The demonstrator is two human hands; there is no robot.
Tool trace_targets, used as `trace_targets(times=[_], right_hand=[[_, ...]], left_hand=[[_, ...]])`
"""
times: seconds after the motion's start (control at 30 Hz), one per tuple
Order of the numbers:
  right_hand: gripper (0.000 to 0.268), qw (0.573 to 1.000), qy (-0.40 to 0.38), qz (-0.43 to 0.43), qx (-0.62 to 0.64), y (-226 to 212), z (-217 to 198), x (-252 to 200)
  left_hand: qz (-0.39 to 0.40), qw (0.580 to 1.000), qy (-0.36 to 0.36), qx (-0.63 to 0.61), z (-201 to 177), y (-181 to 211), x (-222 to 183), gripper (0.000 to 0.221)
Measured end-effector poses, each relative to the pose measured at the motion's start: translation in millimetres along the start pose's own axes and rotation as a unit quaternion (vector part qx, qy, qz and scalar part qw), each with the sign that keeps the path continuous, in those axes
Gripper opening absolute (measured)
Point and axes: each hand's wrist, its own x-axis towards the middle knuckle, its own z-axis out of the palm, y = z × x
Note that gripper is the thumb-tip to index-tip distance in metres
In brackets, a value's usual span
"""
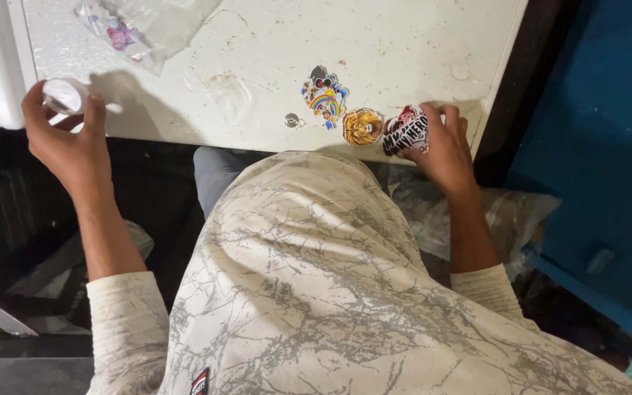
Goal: The person sorts through stickers, picks them up, and moves them between a white surface and a dark table.
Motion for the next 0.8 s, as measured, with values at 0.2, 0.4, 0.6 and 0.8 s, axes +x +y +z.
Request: trace_targets(times=[0.2,0.4,0.6,0.8], right_hand=[[0.105,0.998,0.026,0.013,0.060,13,4,0],[0.086,0.987,0.059,0.036,0.148,30,21,1],[0.072,0.991,0.081,0.019,0.105,33,34,9],[0.070,0.991,0.085,-0.009,0.099,35,30,18]], left_hand=[[-0.025,0.999,-0.028,0.017,1,-5,0,0.077],[0.115,0.967,0.050,0.221,-4,50,-14,0.084],[0.196,0.962,0.024,0.189,39,103,-26,0.070],[0.244,0.961,-0.070,0.112,62,136,-28,0.063]])
